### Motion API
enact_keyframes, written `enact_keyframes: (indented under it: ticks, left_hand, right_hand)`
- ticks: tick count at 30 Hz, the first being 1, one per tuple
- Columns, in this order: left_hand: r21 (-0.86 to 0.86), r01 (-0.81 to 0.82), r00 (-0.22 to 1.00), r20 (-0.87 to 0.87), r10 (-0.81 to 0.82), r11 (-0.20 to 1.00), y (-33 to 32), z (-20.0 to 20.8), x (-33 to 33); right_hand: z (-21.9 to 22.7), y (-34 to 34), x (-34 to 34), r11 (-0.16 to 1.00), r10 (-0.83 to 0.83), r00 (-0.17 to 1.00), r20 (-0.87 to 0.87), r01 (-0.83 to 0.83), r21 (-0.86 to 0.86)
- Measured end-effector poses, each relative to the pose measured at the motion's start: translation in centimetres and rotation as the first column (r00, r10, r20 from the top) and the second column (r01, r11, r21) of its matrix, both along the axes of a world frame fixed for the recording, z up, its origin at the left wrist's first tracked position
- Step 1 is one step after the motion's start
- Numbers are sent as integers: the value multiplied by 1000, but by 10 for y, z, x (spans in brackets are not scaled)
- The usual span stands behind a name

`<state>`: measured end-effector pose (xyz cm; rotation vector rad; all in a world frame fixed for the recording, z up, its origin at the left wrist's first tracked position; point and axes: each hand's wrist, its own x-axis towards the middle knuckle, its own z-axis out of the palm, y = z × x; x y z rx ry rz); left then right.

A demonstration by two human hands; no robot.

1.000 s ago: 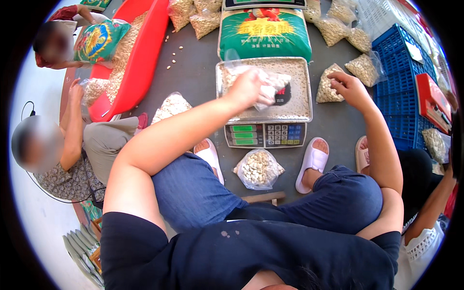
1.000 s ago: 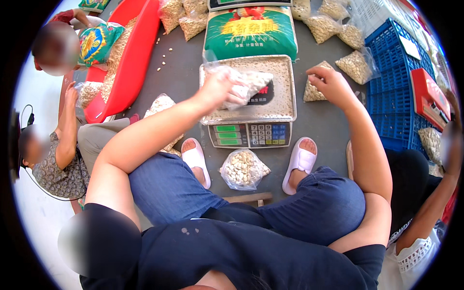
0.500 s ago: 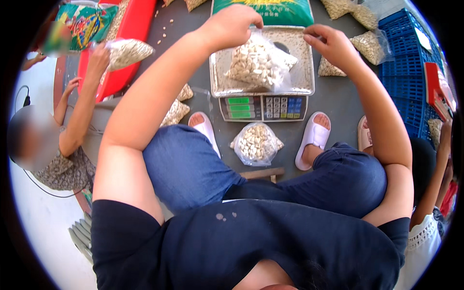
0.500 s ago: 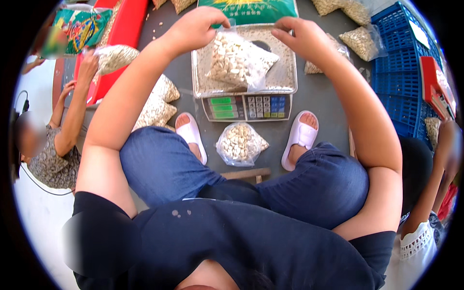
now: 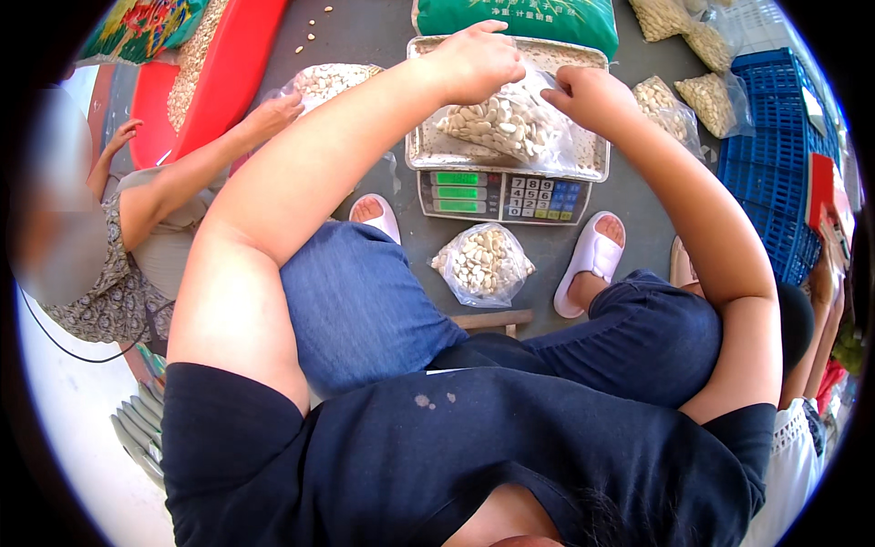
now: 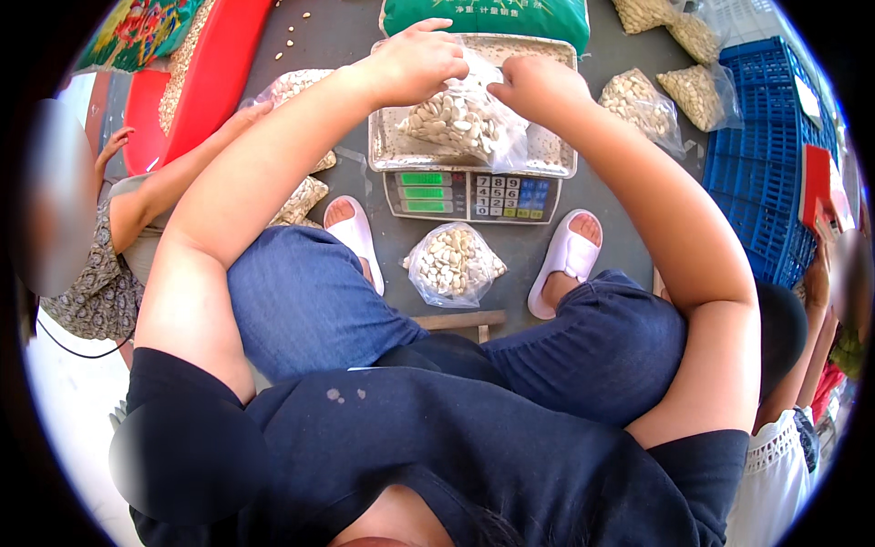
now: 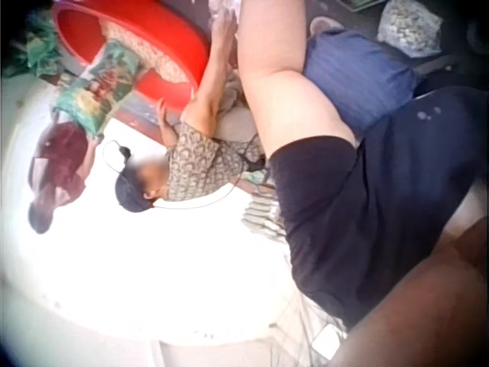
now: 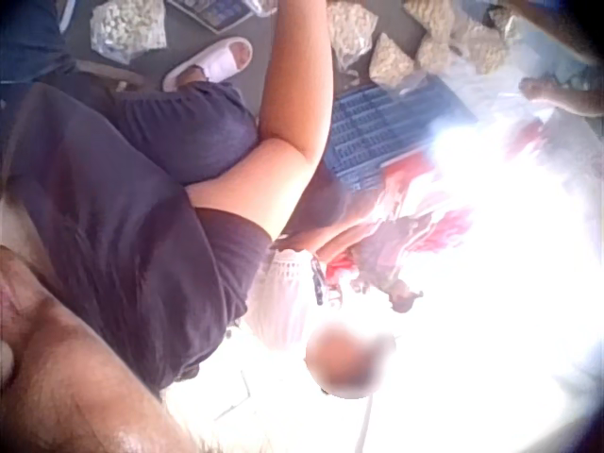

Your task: The person weighs seeds into small plastic bags using an electronic scale, adding or removing seeds by hand to reach a target weight and then moving the bags aside.

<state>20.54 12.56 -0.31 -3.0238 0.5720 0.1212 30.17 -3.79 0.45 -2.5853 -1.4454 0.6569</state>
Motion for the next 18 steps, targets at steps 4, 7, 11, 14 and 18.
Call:
enact_keyframes:
  ticks: [4,7,11,14,18]
  left_hand:
    - [-107,-19,995,98,29,994,7,-1,-8]
    - [-78,-12,993,119,21,997,10,-9,-10]
    - [-72,80,997,3,-80,994,30,1,-12]
    - [-215,101,989,-80,-120,971,58,41,-28]
    - [-86,156,987,64,-150,984,55,47,-52]
  right_hand:
    - [-1,-1,11,998,-60,998,9,60,9]
    - [-5,3,14,996,-79,990,116,73,54]
    - [-11,3,27,991,-119,954,275,100,83]
    - [2,-6,36,986,-164,932,324,145,81]
    - [14,-12,26,990,-123,923,364,92,103]
